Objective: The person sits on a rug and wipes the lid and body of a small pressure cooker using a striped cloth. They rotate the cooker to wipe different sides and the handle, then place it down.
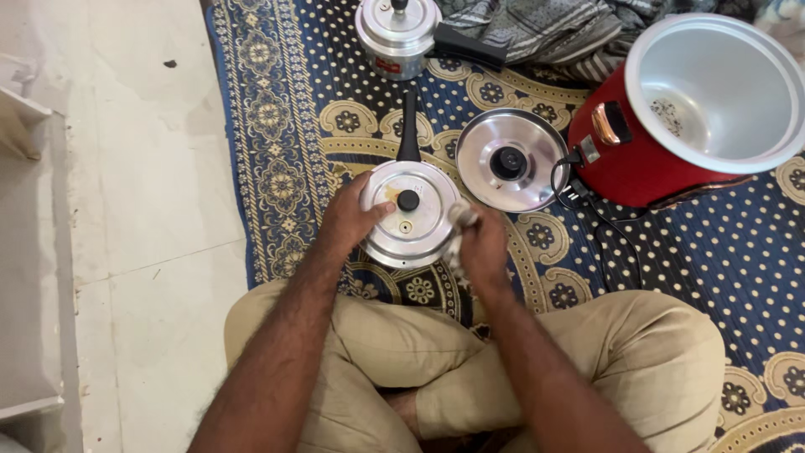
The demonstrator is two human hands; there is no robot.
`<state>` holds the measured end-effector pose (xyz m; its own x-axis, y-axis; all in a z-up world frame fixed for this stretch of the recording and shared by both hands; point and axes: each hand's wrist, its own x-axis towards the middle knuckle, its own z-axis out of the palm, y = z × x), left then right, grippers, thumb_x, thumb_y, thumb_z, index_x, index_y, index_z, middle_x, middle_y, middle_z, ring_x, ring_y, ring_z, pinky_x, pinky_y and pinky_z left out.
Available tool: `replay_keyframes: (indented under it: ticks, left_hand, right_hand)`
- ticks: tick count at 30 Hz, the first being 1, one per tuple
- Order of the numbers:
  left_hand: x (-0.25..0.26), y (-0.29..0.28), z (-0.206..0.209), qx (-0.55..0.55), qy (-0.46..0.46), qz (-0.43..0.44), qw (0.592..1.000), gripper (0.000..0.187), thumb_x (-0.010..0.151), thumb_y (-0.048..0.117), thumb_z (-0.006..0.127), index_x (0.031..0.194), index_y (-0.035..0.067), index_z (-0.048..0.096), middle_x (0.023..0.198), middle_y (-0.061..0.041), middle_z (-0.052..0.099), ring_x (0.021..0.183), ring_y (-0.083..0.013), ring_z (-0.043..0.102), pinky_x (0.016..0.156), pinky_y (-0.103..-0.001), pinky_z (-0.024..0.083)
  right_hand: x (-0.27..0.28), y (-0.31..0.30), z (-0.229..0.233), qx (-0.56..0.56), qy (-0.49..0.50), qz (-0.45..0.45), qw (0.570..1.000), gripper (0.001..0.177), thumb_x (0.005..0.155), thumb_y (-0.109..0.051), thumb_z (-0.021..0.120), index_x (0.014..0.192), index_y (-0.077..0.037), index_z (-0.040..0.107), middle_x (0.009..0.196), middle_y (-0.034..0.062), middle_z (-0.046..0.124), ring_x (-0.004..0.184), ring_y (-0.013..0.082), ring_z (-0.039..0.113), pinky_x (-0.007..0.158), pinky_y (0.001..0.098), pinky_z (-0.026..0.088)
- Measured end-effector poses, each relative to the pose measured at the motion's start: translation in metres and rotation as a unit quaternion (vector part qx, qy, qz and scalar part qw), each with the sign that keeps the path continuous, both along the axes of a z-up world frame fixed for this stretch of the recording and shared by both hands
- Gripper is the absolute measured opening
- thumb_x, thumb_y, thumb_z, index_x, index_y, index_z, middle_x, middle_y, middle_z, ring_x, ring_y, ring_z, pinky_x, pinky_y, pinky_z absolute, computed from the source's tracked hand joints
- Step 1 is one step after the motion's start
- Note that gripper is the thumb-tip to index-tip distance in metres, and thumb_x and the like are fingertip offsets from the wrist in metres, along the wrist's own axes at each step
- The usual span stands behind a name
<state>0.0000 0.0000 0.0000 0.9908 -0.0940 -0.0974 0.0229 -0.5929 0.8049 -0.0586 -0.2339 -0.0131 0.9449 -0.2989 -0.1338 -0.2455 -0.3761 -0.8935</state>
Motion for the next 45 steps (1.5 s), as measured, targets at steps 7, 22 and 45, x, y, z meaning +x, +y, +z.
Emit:
replay_keyframes:
  ticks: [7, 22, 45]
  left_hand:
    - [0.003, -0.008, 0.005, 0.042, 0.077, 0.032, 0.996, 0.08, 0.083, 0.036, 0.08, 0.152, 0.016, 0.044, 0.127, -0.027, 0.057, 0.112, -0.0418, 0.066, 0.095, -0.049, 0.054]
    - [0.009, -0.005, -0.025, 0.01, 0.013, 0.039, 0.999, 0.082, 0.083, 0.032, 0.086, 0.15, 0.007, 0.046, 0.126, -0.03, 0.059, 0.108, -0.038, 0.067, 0.093, -0.046, 0.057]
    - [0.027, 0.029, -0.063, -0.17, 0.061, -0.016, 0.983, 0.077, 0.08, 0.013, 0.084, 0.148, 0.007, 0.047, 0.132, -0.015, 0.065, 0.119, -0.0259, 0.064, 0.102, -0.037, 0.054]
  right_hand:
    - [-0.03, 0.016, 0.001, -0.102, -0.211, 0.009, 0.972, 0.017, 0.097, 0.001, 0.059, 0.113, 0.005, 0.062, 0.106, 0.0229, 0.064, 0.101, 0.0357, 0.062, 0.093, 0.0454, 0.049]
    - [0.019, -0.002, -0.021, 0.106, -0.009, -0.079, 0.991, 0.026, 0.099, 0.002, 0.057, 0.12, -0.005, 0.07, 0.099, 0.0095, 0.07, 0.074, 0.0204, 0.064, 0.061, 0.0351, 0.052]
    - [0.076, -0.006, -0.016, -0.005, -0.102, 0.137, 0.985, 0.034, 0.087, 0.011, 0.063, 0.114, -0.004, 0.075, 0.113, 0.0133, 0.073, 0.099, 0.025, 0.072, 0.09, 0.0341, 0.059]
